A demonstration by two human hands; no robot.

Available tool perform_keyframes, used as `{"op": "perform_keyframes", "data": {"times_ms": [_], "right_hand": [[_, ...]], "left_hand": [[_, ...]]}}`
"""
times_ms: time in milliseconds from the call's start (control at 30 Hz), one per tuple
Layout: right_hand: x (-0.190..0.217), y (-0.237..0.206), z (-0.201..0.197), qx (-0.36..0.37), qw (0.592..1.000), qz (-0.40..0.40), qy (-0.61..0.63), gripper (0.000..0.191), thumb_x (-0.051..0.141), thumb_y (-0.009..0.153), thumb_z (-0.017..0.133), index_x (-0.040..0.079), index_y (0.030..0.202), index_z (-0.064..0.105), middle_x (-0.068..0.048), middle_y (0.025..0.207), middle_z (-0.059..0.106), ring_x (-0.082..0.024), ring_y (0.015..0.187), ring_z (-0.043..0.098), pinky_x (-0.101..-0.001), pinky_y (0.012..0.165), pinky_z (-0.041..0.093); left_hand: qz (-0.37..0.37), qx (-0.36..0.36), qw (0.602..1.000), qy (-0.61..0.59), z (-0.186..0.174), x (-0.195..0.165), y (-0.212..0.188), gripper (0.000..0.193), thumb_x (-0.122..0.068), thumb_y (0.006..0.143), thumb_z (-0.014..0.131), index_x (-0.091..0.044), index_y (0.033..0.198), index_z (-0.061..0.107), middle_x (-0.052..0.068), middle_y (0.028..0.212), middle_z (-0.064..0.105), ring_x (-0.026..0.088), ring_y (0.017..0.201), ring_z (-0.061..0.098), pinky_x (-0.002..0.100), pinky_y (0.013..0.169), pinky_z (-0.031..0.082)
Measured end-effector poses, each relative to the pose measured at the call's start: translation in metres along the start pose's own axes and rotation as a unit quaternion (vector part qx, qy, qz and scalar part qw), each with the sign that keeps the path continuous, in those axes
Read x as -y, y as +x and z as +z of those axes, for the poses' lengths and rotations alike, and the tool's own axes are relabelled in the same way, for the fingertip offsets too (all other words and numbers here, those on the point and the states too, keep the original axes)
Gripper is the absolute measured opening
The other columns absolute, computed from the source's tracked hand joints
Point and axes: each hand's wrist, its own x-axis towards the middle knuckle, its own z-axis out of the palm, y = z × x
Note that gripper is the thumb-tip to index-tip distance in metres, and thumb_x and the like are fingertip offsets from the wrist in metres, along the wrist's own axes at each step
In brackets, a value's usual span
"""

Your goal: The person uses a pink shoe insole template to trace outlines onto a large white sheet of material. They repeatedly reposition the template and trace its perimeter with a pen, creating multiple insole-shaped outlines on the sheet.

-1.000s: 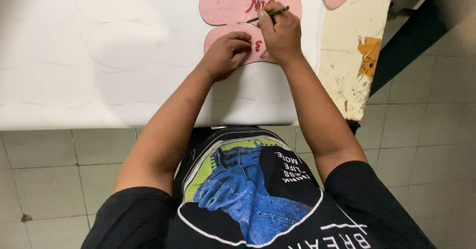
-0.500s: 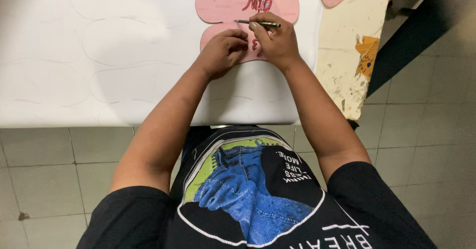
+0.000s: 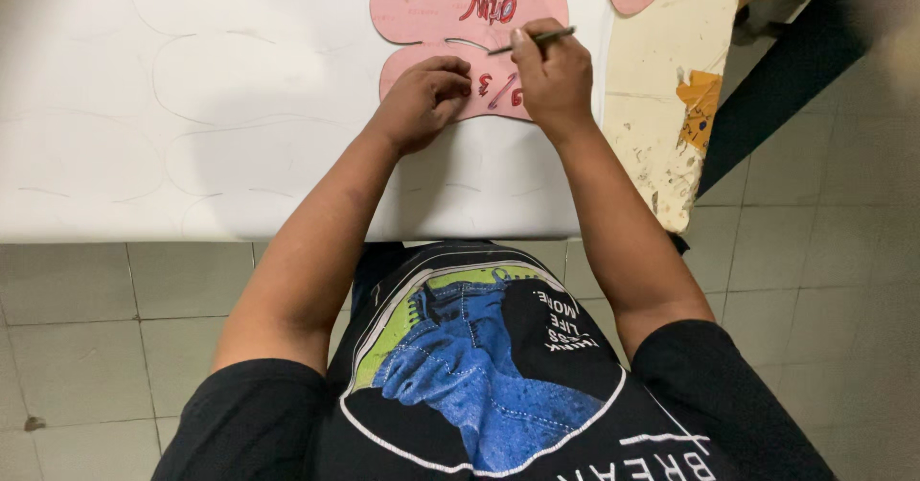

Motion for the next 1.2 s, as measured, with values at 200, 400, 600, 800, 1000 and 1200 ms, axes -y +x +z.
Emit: {"op": "perform_keyframes", "data": {"times_ms": [200,400,600,800,1000,1200], "right_hand": [[0.099,-0.028,-0.077,0.135,0.855,-0.006,0.501,0.012,0.013,0.109,0.056,0.005,0.112,0.064,-0.005,0.105,0.059,-0.013,0.073,0.059,-0.0293,0.065,0.053],[0.167,-0.096,-0.188,0.336,0.707,-0.212,0.585,0.011,0.016,0.107,0.054,0.008,0.104,0.059,-0.003,0.095,0.057,-0.012,0.067,0.054,-0.0305,0.059,0.047],[0.148,-0.109,-0.212,0.345,0.703,-0.226,0.580,0.014,0.020,0.105,0.052,0.011,0.095,0.055,-0.002,0.084,0.055,-0.011,0.061,0.049,-0.0318,0.053,0.041],[0.135,-0.124,-0.238,0.361,0.694,-0.231,0.578,0.020,0.023,0.104,0.050,0.014,0.086,0.050,-0.001,0.074,0.053,-0.010,0.054,0.044,-0.0330,0.047,0.035],[0.133,-0.108,-0.239,0.274,0.813,-0.180,0.482,0.027,0.034,0.103,0.050,0.014,0.085,0.054,0.000,0.070,0.059,-0.007,0.050,0.049,-0.0291,0.040,0.040],[0.016,-0.100,-0.113,0.139,0.912,0.105,0.371,0.092,0.075,0.112,0.025,-0.002,0.088,0.071,-0.009,0.064,0.058,-0.015,0.051,0.053,-0.0284,0.050,0.044]], "left_hand": [[-0.052,-0.020,0.998,-0.036,0.005,-0.001,-0.002,0.021,-0.001,0.089,0.066,0.000,0.108,0.073,0.011,0.135,0.063,0.026,0.117,0.067,0.034,0.101,0.057],[-0.089,-0.124,0.976,0.156,0.028,-0.006,-0.013,0.050,-0.016,0.087,0.083,-0.004,0.130,0.060,0.017,0.154,0.041,0.037,0.141,0.040,0.044,0.116,0.041],[-0.274,-0.244,0.890,0.273,0.043,-0.022,-0.018,0.104,-0.044,0.073,0.095,-0.002,0.146,0.035,0.019,0.154,0.029,0.041,0.140,0.025,0.057,0.113,0.025],[-0.315,-0.247,0.882,0.249,0.029,-0.026,-0.012,0.097,-0.036,0.067,0.097,-0.006,0.138,0.038,0.017,0.139,0.037,0.038,0.132,0.031,0.055,0.108,0.029],[-0.295,-0.309,0.889,0.163,0.031,0.005,-0.018,0.077,-0.021,0.075,0.091,-0.009,0.132,0.041,0.015,0.133,0.044,0.035,0.124,0.049,0.046,0.105,0.046],[-0.150,-0.387,0.909,0.025,0.033,0.021,-0.065,0.060,-0.004,0.088,0.077,-0.003,0.134,0.039,0.021,0.122,0.057,0.031,0.112,0.063,0.041,0.099,0.053]]}}
